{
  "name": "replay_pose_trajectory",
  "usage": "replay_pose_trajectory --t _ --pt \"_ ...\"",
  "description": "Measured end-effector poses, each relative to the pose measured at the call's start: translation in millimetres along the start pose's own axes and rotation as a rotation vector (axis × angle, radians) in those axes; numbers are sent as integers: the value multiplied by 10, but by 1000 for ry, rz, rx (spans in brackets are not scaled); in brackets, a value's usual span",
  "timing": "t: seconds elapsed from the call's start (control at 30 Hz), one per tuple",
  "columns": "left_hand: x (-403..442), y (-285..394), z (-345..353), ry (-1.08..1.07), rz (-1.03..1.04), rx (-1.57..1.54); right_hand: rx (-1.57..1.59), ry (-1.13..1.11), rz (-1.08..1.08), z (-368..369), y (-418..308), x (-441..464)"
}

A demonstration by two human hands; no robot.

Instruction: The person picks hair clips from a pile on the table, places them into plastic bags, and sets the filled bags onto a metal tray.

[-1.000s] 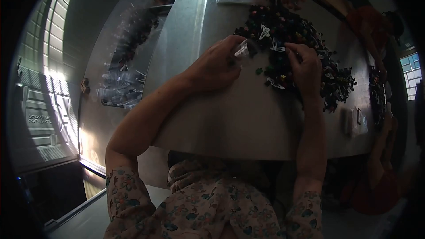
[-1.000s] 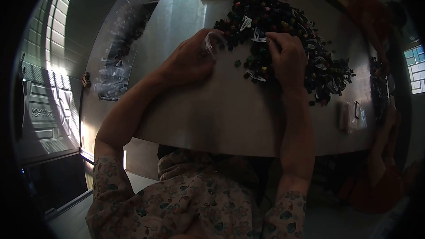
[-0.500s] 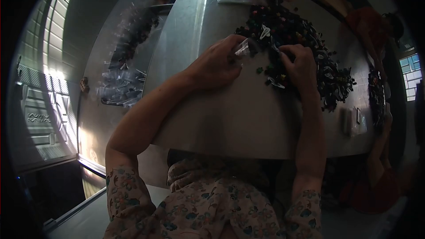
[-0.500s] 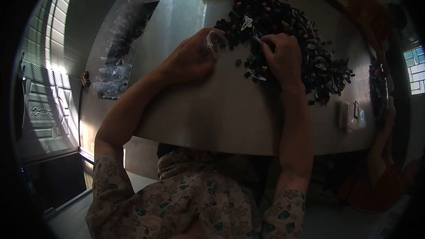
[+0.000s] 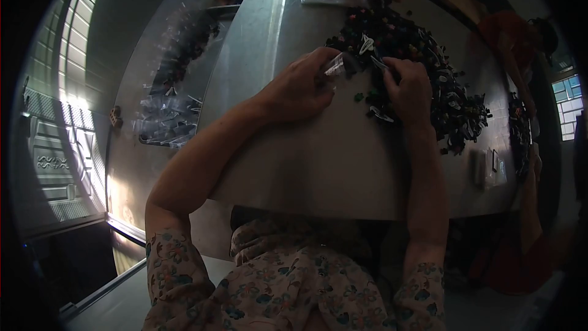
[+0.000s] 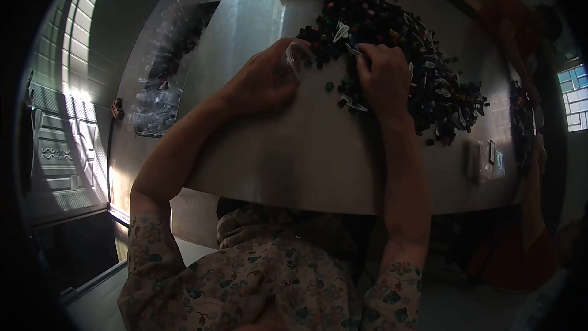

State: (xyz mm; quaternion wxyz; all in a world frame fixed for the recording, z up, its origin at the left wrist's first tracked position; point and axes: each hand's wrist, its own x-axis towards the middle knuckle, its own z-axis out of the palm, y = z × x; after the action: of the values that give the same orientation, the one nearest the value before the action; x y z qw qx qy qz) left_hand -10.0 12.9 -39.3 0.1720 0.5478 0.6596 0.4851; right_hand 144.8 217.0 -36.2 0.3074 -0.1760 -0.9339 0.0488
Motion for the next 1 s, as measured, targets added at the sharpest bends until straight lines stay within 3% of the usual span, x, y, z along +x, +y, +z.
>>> replay_pose_trajectory --t 0.33,0.4,0.43,0.5,0.53,0.6,1.0 --pt "1 19 -25 -33 -34 -8 90 30 55 -229 -44 -17" --pt "1 -28 -8 -17 10 -4 382 -157 401 -348 -72 -17" --pt "3 -27 -9 -14 11 -3 383 -156 398 -458 -148 7" --pt "3 -17 -9 -26 -8 -10 883 -206 730 -658 -306 53" --pt "6 -19 -2 -22 -8 -7 884 -206 725 -655 -280 33" --pt "7 -19 17 8 28 -16 1271 -209 627 -646 -232 -3" --pt "-9 61 -23 -10 -9 -53 1081 -170 341 -635 -732 -113"
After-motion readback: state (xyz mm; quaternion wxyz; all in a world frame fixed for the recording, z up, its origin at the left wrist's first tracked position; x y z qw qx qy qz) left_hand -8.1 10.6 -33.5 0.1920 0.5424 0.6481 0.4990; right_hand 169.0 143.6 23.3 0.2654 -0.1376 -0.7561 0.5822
